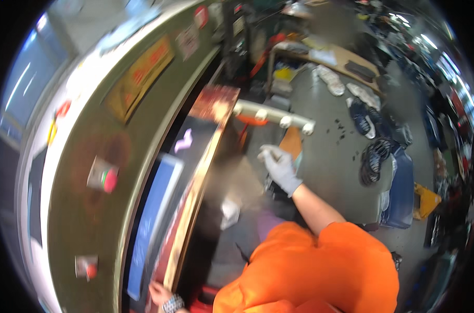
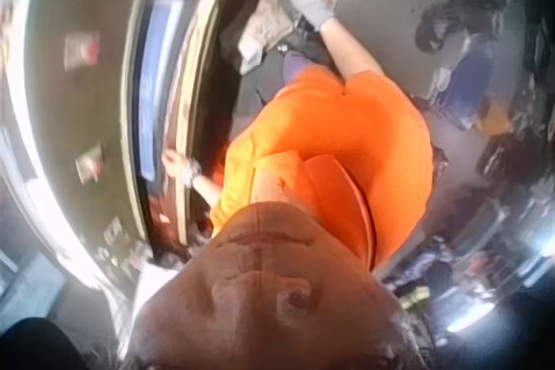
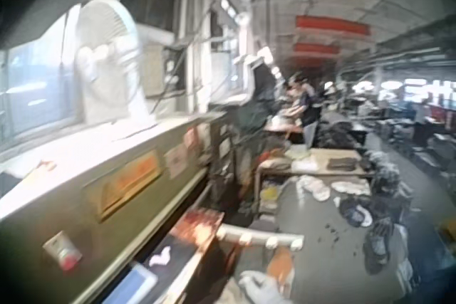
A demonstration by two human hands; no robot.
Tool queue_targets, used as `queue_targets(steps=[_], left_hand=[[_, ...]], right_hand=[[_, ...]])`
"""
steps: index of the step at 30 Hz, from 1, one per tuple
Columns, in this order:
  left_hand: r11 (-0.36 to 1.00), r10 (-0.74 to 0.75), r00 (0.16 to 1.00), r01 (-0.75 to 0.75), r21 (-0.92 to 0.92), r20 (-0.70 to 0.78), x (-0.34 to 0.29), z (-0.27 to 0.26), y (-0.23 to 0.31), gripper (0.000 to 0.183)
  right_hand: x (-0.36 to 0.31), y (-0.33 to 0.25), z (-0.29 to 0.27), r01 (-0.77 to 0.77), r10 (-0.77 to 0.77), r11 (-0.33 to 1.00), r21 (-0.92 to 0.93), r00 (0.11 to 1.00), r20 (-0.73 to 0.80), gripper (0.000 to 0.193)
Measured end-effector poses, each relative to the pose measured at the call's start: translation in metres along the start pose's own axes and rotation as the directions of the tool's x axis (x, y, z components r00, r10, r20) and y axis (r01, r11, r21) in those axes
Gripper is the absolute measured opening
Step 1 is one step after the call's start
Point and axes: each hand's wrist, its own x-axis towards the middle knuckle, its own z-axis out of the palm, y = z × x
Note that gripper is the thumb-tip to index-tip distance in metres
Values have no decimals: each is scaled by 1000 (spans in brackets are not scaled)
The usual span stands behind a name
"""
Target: The person operates a hydraulic press to cut shapes from a blue plastic sheet. They place the sheet on the press bed, press a button to activate the machine, and then remove the cut pieces and excess material. The process is repeated multiple times.
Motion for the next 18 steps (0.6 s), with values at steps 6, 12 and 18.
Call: queue_targets(steps=[6,12,18], left_hand=[[980,-198,973,199,-8,-121,-18,23,134,36],[914,400,902,-380,-138,164,-1,154,311,28],[957,254,931,-281,72,260,-3,162,355,24]], right_hand=[[153,7,-56,4,22,970,241,994,-105,20],[325,14,-59,19,52,868,496,990,-130,21],[460,18,-37,55,39,874,482,983,-182,25]])
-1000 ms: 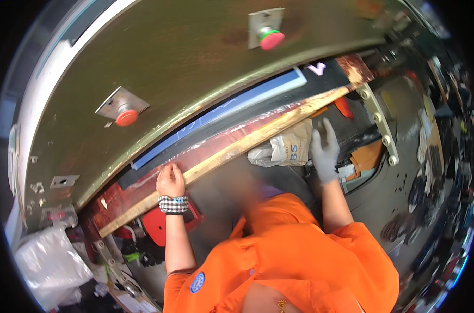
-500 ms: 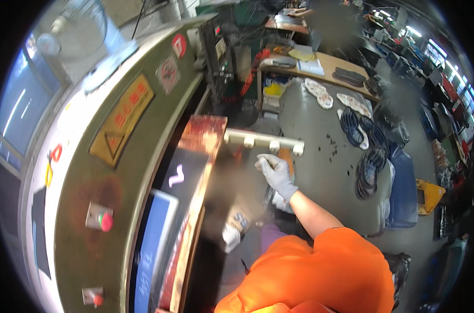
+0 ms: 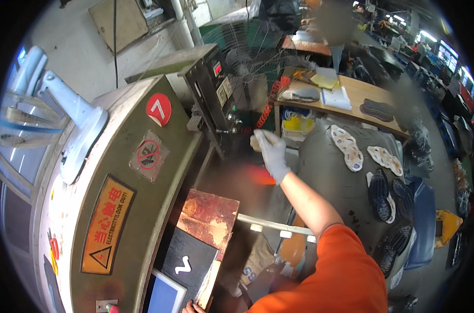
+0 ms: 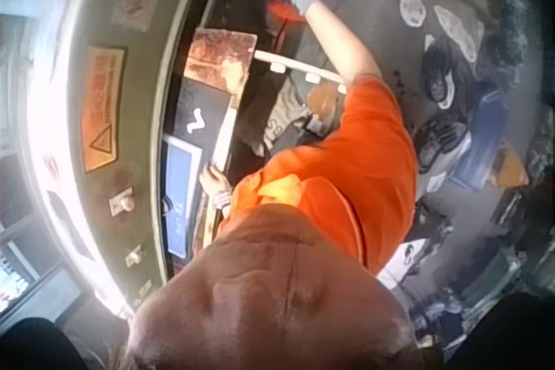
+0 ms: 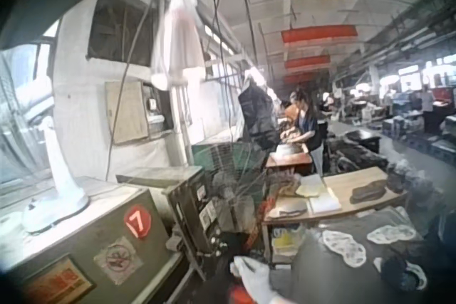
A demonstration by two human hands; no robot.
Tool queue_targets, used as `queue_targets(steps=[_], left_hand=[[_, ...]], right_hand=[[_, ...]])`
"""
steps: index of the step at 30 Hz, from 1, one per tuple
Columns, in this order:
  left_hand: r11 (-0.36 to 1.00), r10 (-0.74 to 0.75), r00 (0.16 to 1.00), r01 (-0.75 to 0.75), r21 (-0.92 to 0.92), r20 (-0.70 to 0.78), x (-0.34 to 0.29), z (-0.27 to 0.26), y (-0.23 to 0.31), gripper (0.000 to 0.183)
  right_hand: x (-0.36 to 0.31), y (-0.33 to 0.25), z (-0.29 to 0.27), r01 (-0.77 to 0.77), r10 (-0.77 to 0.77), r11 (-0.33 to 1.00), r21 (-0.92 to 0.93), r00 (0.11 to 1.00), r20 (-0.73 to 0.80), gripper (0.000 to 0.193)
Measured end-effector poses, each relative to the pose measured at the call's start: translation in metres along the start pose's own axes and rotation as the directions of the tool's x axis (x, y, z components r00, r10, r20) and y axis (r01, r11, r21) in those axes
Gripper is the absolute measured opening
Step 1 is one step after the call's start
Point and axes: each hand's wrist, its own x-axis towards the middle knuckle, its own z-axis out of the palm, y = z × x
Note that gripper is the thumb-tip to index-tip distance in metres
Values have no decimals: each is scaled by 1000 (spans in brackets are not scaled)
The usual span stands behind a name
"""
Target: The person operates a hydraulic press to cut shapes from a blue plastic sheet. They place the sheet on the press bed, press a button to activate the machine, and then remove the cut pieces and excess material. The process is repeated multiple times.
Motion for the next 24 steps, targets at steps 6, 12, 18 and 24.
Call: queue_targets(steps=[6,12,18,24], left_hand=[[997,-81,997,81,-12,16,0,3,4,24],[977,-213,974,211,26,81,-2,7,0,25],[983,-180,983,178,50,37,-7,12,-12,26],[983,-181,982,178,46,49,-12,15,-21,25]], right_hand=[[107,41,52,-74,81,983,171,996,-35,23],[184,95,89,-212,248,935,284,964,-97,19],[230,111,108,-288,319,876,388,948,-16,38],[238,115,125,-193,219,890,414,976,-16,23]])
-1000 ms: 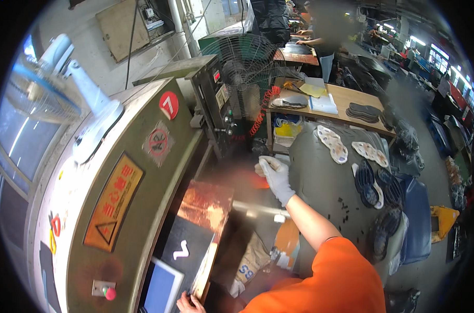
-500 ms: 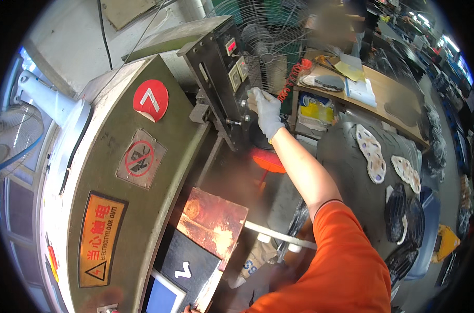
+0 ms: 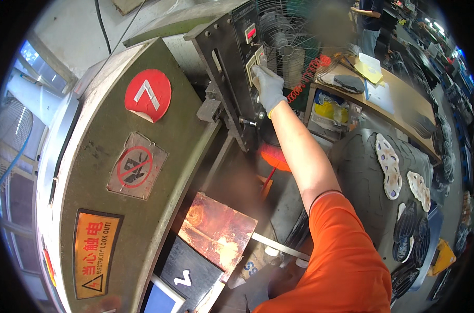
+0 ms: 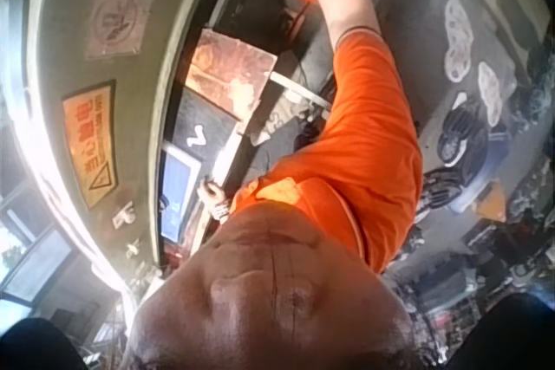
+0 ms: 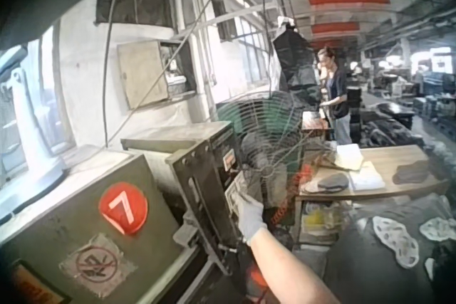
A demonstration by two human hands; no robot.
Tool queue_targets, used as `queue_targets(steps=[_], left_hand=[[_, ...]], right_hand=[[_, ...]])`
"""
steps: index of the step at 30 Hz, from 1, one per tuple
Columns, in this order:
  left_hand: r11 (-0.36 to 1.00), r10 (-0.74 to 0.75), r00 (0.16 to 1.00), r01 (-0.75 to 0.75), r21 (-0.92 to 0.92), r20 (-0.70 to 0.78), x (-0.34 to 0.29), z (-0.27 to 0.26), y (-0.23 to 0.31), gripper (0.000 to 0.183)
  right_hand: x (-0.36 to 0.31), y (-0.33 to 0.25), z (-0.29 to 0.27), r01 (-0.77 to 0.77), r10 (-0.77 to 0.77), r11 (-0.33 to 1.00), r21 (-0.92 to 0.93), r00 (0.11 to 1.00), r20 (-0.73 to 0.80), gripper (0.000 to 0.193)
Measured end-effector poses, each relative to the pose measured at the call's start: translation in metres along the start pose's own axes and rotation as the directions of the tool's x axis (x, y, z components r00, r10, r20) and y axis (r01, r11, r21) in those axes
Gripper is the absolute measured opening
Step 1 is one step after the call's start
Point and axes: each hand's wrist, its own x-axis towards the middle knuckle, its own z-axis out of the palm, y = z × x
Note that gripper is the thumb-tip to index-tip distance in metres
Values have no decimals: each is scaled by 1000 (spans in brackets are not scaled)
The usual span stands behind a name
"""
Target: The person operates a hydraulic press to cut shapes from a blue plastic sheet. They place the sheet on the press bed, press a button to activate the machine, and then remove the cut pieces and excess material. The process is repeated multiple times.
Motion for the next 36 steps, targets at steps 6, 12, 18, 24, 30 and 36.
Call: queue_targets(steps=[6,12,18,24,30,36], left_hand=[[999,-32,999,32,15,36,0,-1,2,23],[998,-51,997,49,39,54,1,-3,2,22],[1000,-17,1000,17,20,18,-3,3,-12,22],[998,-9,999,6,65,45,8,1,2,25],[989,86,991,-97,-109,-107,8,-1,12,23],[960,79,923,-172,-221,-376,-4,-12,14,5]], right_hand=[[2,4,2,11,-16,996,-87,998,-57,24],[0,5,-2,29,-33,984,-177,999,-23,22],[2,5,1,75,-83,972,-224,996,-27,19],[-22,3,-15,16,-12,1000,23,988,-154,28],[-127,10,-70,57,-49,998,-27,968,245,23],[-303,20,-47,-22,113,965,-261,935,337,70]])
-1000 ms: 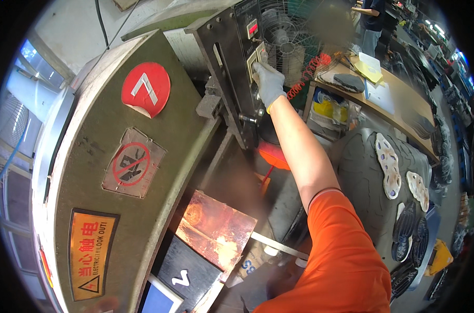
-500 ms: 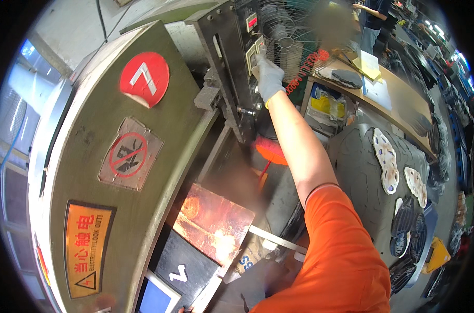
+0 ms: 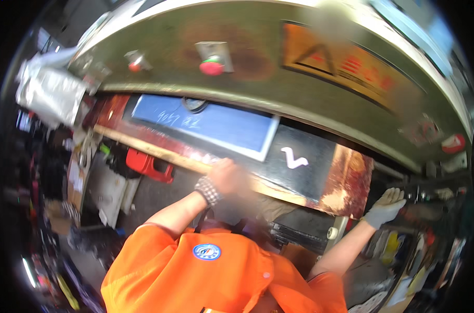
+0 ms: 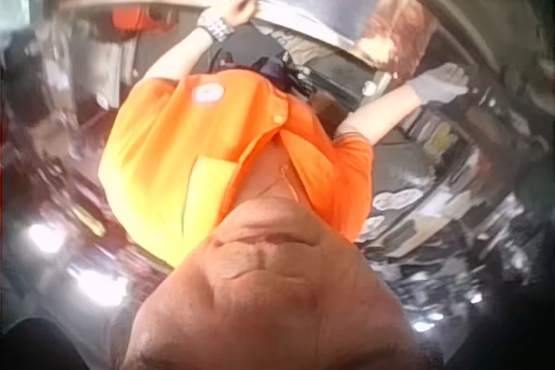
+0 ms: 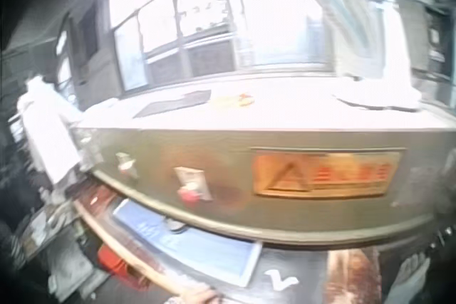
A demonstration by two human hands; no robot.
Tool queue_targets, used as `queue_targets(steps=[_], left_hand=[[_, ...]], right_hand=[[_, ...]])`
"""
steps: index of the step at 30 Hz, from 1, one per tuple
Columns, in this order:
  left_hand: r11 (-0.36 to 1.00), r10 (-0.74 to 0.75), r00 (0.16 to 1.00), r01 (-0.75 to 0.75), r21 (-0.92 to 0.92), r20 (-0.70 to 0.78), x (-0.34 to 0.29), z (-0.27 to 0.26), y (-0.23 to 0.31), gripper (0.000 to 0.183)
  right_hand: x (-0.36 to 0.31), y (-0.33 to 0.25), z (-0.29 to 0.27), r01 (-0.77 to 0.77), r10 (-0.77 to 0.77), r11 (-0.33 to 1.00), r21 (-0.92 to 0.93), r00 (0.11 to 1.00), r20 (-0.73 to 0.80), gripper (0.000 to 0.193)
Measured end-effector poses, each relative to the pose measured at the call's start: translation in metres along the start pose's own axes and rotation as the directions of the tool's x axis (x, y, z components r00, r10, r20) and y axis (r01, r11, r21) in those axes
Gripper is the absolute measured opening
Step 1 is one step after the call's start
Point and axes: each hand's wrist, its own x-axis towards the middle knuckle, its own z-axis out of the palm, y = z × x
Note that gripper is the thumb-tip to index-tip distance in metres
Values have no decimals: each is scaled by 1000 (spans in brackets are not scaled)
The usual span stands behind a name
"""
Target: The person operates a hydraulic press to cut shapes from a blue plastic sheet. They place the sheet on the press bed, press a button to activate the machine, and then remove the cut pieces and excess material. The process is repeated multiple times.
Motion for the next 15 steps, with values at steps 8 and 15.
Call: queue_targets(steps=[8,15], left_hand=[[989,20,980,9,-148,197,-48,-40,17,5],[903,351,929,-302,-306,119,-105,-131,-76,7]], right_hand=[[-261,10,159,-181,254,954,-240,914,317,59],[-465,49,243,281,216,847,-452,595,775,61]])
